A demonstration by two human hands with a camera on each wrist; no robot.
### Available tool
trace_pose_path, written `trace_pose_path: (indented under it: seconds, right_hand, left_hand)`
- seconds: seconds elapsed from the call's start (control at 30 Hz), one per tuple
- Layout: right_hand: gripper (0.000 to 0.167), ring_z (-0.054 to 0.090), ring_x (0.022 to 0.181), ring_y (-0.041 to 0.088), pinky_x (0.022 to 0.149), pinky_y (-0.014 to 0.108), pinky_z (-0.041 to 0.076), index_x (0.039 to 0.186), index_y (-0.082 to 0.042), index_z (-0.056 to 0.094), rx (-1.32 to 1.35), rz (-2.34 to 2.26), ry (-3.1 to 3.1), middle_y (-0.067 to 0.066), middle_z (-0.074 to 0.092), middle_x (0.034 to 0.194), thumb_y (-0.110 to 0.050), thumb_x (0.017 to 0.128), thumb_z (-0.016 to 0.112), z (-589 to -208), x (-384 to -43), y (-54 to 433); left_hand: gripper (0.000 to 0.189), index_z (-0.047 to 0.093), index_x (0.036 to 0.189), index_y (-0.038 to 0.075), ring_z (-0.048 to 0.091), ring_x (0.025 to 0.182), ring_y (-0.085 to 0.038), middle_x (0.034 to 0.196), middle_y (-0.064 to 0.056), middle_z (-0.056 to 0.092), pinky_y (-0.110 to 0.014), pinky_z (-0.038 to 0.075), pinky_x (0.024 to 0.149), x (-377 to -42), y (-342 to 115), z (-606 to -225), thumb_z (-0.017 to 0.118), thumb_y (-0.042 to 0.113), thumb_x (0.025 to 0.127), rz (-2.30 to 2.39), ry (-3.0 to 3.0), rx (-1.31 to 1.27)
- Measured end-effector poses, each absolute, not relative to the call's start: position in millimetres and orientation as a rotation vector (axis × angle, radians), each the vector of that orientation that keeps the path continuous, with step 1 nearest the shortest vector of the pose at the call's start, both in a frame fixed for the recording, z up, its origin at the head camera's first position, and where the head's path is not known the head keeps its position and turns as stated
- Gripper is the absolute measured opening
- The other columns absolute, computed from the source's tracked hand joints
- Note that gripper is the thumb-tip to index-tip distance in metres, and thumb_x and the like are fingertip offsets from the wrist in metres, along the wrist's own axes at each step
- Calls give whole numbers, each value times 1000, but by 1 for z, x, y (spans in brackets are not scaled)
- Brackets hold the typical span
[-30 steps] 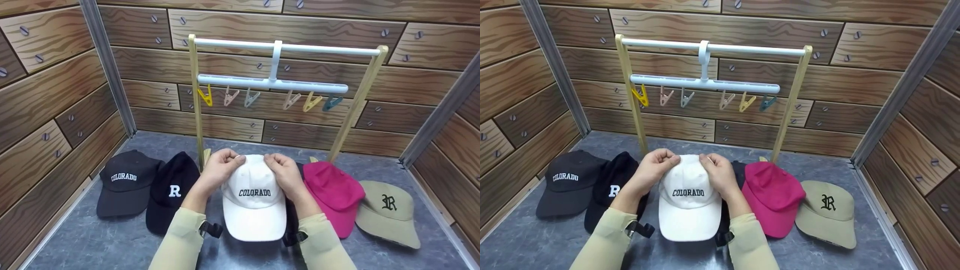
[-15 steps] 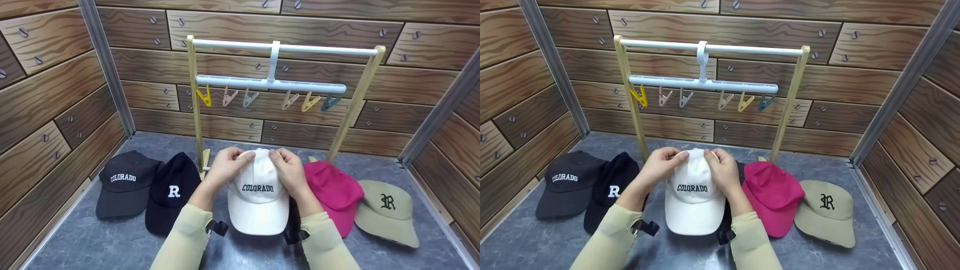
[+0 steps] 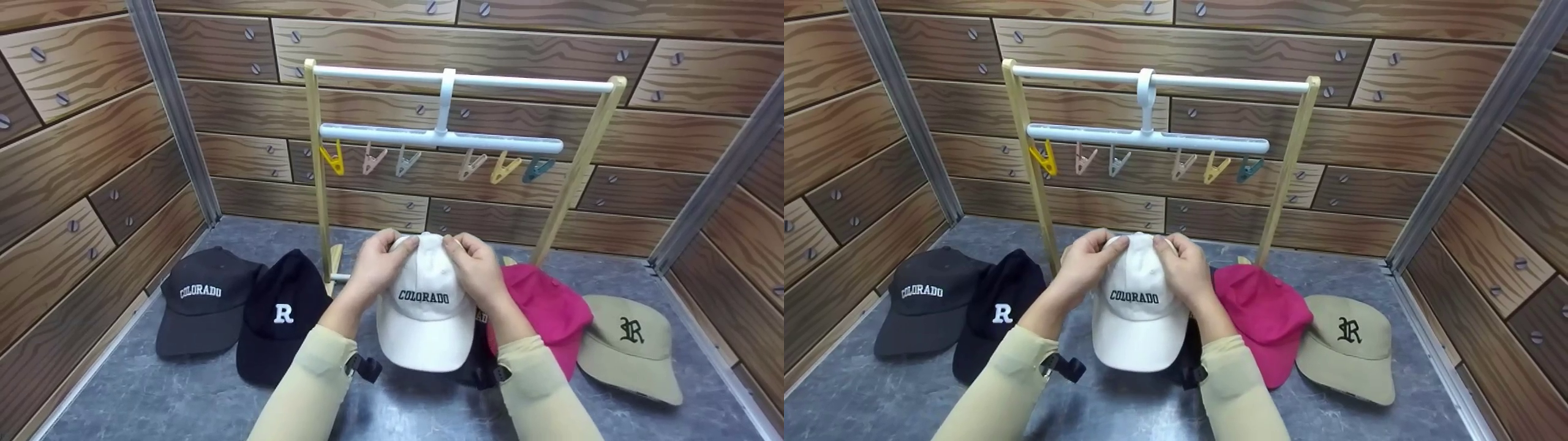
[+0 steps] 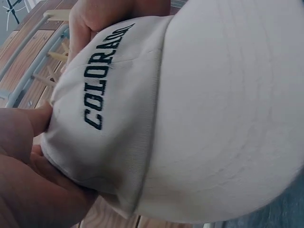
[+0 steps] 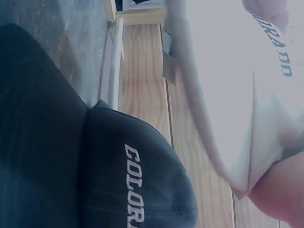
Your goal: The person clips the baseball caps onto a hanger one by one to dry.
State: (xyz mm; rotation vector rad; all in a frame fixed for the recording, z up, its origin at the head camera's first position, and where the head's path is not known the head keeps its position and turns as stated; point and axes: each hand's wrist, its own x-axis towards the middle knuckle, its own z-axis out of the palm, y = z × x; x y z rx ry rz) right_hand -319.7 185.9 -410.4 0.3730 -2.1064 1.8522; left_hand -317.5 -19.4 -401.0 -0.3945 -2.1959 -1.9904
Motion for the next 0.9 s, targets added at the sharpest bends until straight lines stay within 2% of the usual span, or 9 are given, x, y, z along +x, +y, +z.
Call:
trace_pose_path:
  seconds: [0.13, 0.37, 0.57, 0.9]
  right_hand:
    - [33, 59, 64, 9, 57, 23, 51, 86, 3, 70, 371, 1851, -2086, 1, 64, 73, -17, 112, 67, -408, -322, 190]
    - [33, 59, 65, 9, 58, 23, 52, 85, 1, 71, 351, 1854, -2086, 1, 64, 74, -17, 112, 67, -404, -324, 198]
    - [34, 60, 65, 10, 58, 23, 52, 83, 0, 69, 370, 1831, -2097, 1, 64, 73, -19, 112, 68, -401, -329, 205]
    - [35, 61, 62, 9, 57, 24, 53, 85, 1, 69, 338, 1808, -2107, 1, 64, 72, -21, 112, 68, -395, -333, 218]
  left_hand:
    - [26, 68, 90, 10, 61, 79, -14, 88, 1, 64, -26, 53, 65, -321, -13, -402, 77, 28, 107, -2048, -2108, -426]
    - [27, 65, 88, 11, 60, 74, -13, 82, 1, 62, -25, 52, 62, -326, -5, -400, 78, 26, 106, -2113, -2037, -461]
    - [24, 67, 88, 11, 62, 72, -12, 83, 1, 65, -25, 55, 61, -332, -1, -396, 80, 24, 105, -2167, -2050, -425]
    - [27, 68, 88, 11, 61, 70, -12, 81, 2, 63, -26, 54, 61, -342, 10, -390, 79, 30, 105, -2093, -2127, -472]
